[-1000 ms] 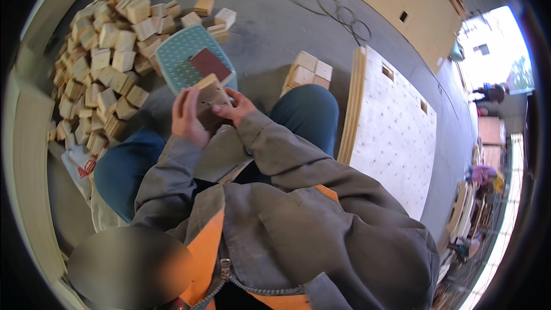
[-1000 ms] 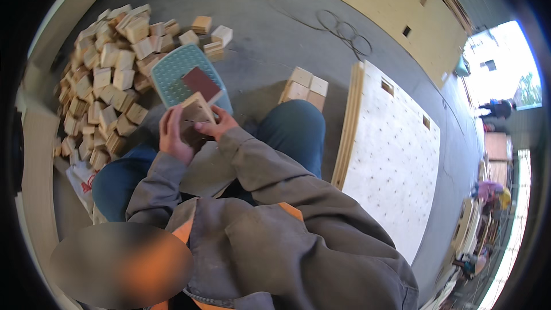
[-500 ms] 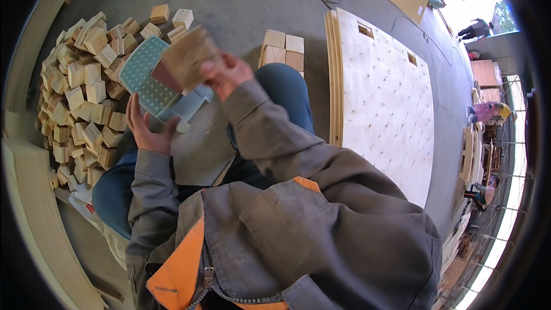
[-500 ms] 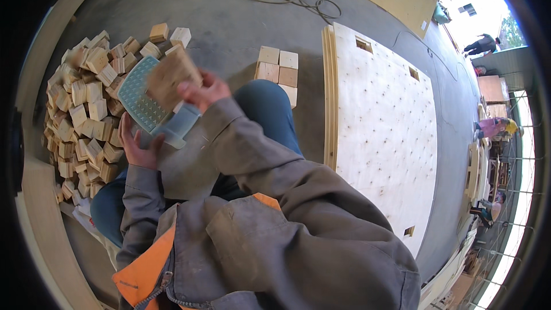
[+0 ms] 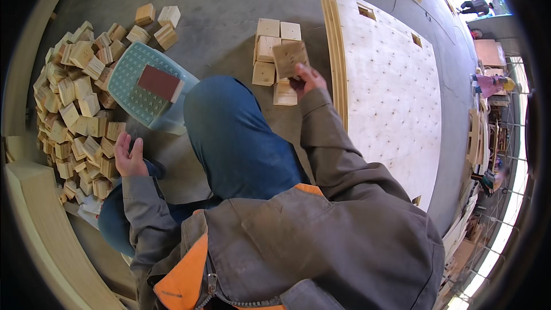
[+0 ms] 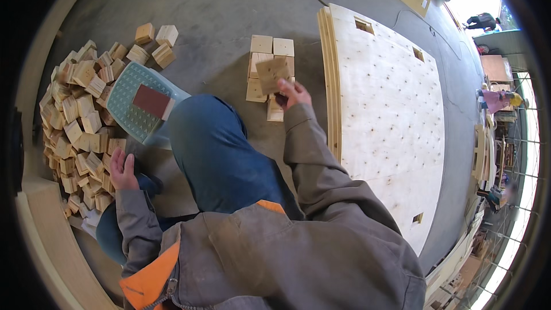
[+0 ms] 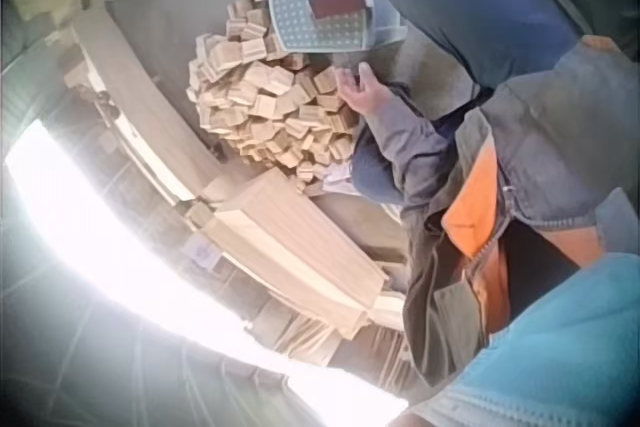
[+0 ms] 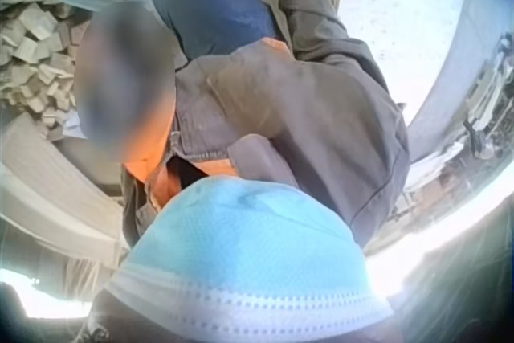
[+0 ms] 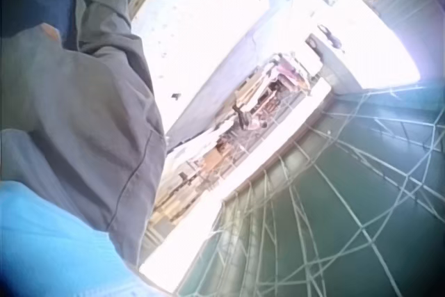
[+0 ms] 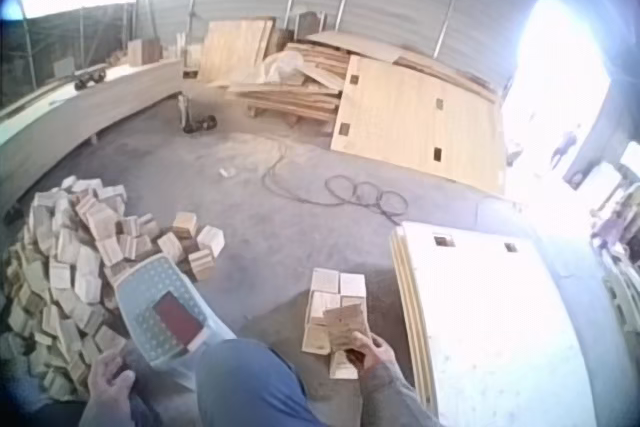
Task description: The person sits on the floor and sands small wooden blocks one at a time using a sanding block. They pick up each block, rub its surfaces, and place it into a nearby stack of finished pieces.
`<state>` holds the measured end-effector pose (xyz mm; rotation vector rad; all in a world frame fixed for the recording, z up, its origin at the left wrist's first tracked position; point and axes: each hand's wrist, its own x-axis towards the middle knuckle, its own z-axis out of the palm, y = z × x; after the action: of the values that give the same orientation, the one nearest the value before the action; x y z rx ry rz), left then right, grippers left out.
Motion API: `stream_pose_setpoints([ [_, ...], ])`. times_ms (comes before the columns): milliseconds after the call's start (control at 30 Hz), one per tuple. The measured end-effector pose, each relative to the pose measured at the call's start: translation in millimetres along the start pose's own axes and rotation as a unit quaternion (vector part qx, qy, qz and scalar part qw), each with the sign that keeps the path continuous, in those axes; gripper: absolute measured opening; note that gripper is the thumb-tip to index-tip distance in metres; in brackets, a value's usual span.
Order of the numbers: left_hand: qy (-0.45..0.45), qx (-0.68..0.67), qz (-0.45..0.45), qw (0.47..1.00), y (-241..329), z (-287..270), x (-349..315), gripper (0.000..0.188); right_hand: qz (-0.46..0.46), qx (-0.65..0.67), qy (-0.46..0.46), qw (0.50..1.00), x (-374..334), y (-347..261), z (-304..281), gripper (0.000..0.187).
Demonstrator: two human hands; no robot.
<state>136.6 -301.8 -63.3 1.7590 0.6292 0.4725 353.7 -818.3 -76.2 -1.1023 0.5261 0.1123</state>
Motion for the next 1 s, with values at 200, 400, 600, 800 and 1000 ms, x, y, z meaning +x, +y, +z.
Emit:
stream_pose_setpoints([
  [200, -0.010, 0.019, -0.066, 0.998, -8, 10, -7, 0.062, 0.218, 0.019, 0.099, 0.971, 48, 161, -51, 0.042],
  [400, -0.078, 0.086, -0.061, 0.991, -51, -1, -9, 0.069, 0.276, 0.059, 0.196, 0.939, 64, 208, -16, 0.047],
  [600, -0.124, 0.083, -0.105, 0.983, -67, 6, -6, 0.072, 0.178, 0.159, 0.201, 0.950, 112, 195, -7, 0.056],
  [800, -0.146, 0.102, -0.118, 0.977, -66, 32, -8, 0.068, 0.290, 0.144, 0.170, 0.931, 115, 199, -23, 0.097],
  [1000, -0.172, 0.152, -0.083, 0.970, -52, 40, -9, 0.063, 0.350, 0.036, 0.086, 0.932, 117, 232, -38, 0.082],
])
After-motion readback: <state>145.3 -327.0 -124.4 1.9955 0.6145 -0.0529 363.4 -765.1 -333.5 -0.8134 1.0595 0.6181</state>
